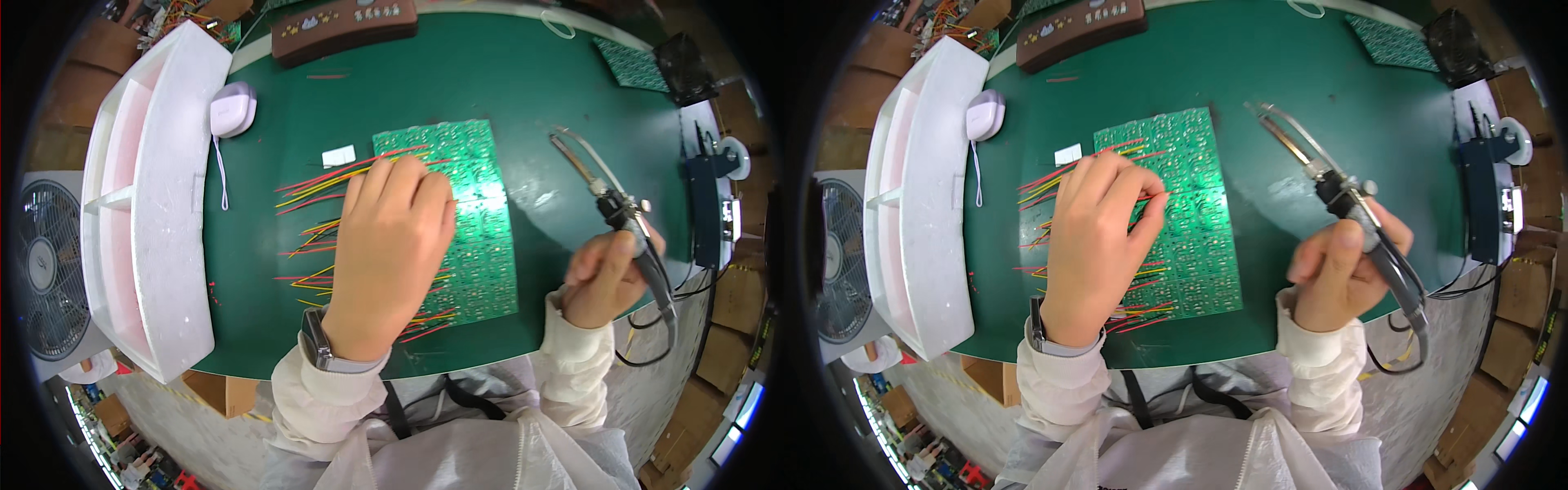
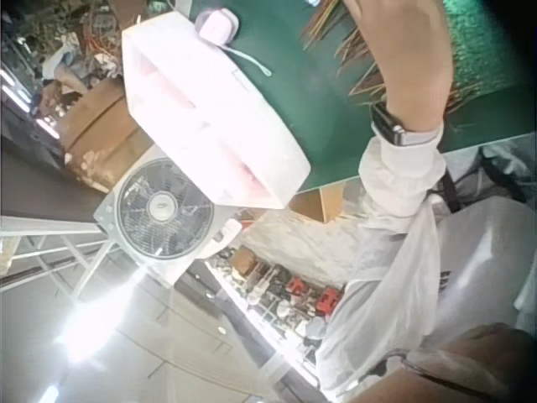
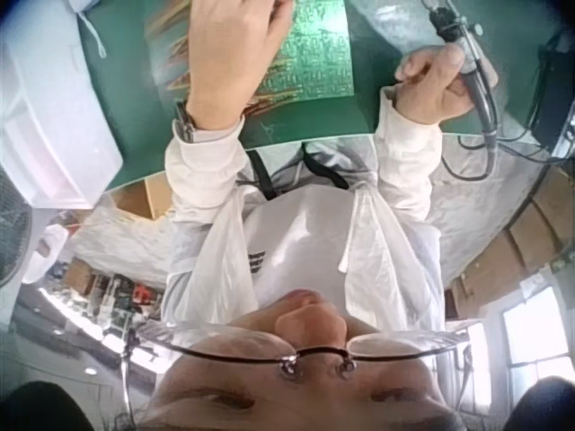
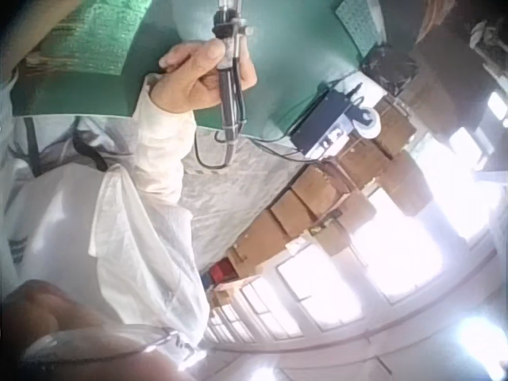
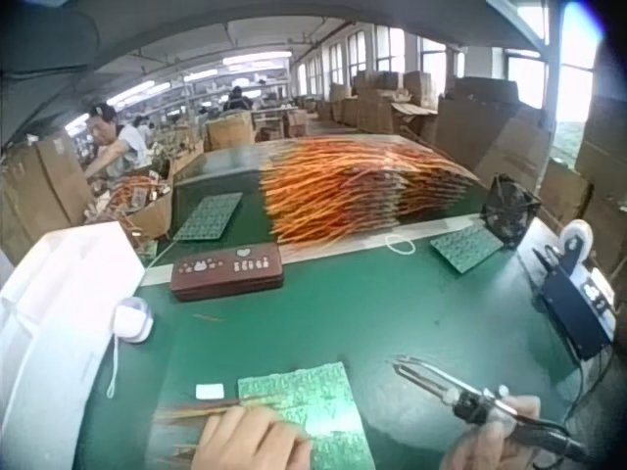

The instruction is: The person takes wires from a box and solders them onto a circuit board using a soldering iron.

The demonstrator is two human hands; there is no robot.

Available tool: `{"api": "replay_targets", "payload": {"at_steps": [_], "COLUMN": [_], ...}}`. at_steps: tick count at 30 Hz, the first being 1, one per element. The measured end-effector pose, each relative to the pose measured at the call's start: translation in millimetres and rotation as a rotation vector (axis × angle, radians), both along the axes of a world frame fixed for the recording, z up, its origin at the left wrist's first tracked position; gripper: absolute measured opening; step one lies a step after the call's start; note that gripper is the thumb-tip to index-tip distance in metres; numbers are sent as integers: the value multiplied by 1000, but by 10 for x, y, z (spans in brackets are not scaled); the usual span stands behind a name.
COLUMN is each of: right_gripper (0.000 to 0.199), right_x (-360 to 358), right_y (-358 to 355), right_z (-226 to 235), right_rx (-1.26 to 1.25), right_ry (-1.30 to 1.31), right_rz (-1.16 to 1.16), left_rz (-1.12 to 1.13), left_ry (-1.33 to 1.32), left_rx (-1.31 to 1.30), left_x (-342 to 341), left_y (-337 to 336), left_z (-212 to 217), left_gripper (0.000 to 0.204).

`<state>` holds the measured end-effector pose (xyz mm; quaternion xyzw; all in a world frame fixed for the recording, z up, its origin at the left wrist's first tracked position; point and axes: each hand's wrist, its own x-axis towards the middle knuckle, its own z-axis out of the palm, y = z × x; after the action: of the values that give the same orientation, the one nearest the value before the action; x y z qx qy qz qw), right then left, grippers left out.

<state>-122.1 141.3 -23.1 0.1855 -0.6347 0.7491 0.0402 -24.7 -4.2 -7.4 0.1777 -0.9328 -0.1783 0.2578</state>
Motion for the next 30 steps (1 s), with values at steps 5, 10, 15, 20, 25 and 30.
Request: {"api": "replay_targets", "payload": {"at_steps": [5,10,15,20,25,30], "right_gripper": [25,25,25,25,25,27], "right_x": [-69,8,9,32,5,-39], "right_y": [96,61,92,71,105,111], "right_z": [92,86,7,35,1,-12], "right_rx": [-92,-166,-56,-93,-147,-75], "right_ry": [-141,-172,6,-31,-16,-69], "right_rz": [143,212,134,122,185,66], "left_rz": [121,-110,-128,-80,-75,-109], "left_ry": [63,53,193,286,305,53], "left_rx": [-71,135,137,6,-2,68], "left_x": [143,241,-28,-113,-64,344], "left_y": [209,745,996,968,962,972], "left_z": [118,239,129,86,127,167], "left_gripper": [27,39,47,44,30,31]}}
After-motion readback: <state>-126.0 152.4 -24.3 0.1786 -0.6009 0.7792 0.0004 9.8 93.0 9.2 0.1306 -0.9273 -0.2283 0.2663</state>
